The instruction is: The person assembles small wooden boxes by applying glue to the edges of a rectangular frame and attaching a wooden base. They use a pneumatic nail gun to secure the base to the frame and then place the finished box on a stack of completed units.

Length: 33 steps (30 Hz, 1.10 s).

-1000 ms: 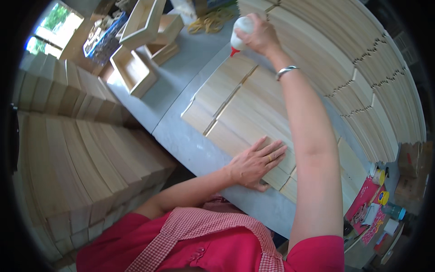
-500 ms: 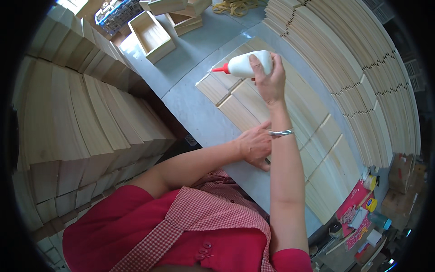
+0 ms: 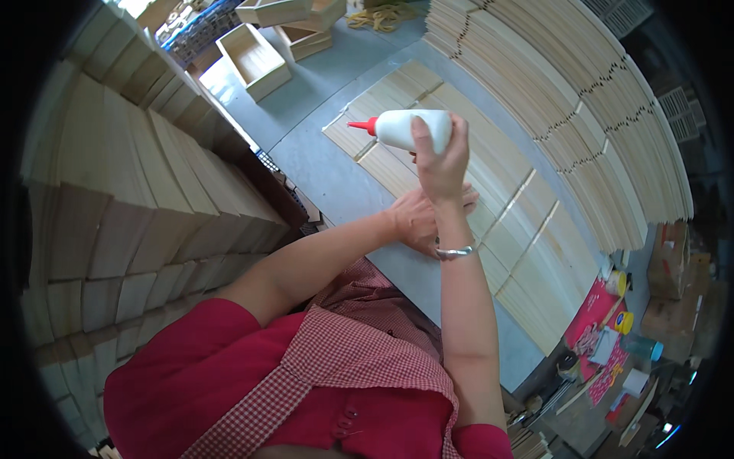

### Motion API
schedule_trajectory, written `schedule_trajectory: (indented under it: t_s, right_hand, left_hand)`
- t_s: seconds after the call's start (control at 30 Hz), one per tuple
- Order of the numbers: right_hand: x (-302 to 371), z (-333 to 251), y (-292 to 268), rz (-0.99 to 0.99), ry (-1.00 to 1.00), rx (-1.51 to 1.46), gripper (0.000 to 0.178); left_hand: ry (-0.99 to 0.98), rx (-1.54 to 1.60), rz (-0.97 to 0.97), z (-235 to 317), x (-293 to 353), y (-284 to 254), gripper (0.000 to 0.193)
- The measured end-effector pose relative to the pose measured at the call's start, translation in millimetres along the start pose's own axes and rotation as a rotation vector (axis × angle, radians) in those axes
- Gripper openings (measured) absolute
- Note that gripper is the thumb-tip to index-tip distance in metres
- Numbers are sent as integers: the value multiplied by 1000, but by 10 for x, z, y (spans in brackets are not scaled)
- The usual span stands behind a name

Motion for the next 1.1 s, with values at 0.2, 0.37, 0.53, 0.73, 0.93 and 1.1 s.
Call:
schedule_trajectory:
  t_s: [0.2, 0.37, 0.53, 0.73, 0.93, 1.1]
  right_hand:
    - [-373, 185, 457, -91, -157, 345, 71]
    - [-552, 242, 633, -168, -172, 434, 67]
    - [-475, 244, 719, -203, -174, 430, 64]
    - [-315, 212, 820, -235, -137, 396, 61]
    - [15, 336, 115, -55, 124, 5, 62]
    - [759, -202, -998, 175, -76, 181, 52]
  left_hand:
    - [21, -15, 75, 5, 60, 20, 97]
    - [-6, 35, -39, -25, 29, 130, 97]
    - [12, 36, 38, -18, 72, 88, 97]
    - [-28, 89, -2, -88, 137, 197, 97]
    - [-47, 35, -61, -70, -11, 218, 82]
    - [-195, -40, -371, -119, -23, 47, 70]
Point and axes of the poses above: each hand's wrist, its own x-axis away from the middle knuckle, its own y-axis out of the palm, z = x × y, the point moved 4 cm from there along -x, towards the middle knuckle, and after that the axes turned 5 degrees about -x, right-handed, at the moved point
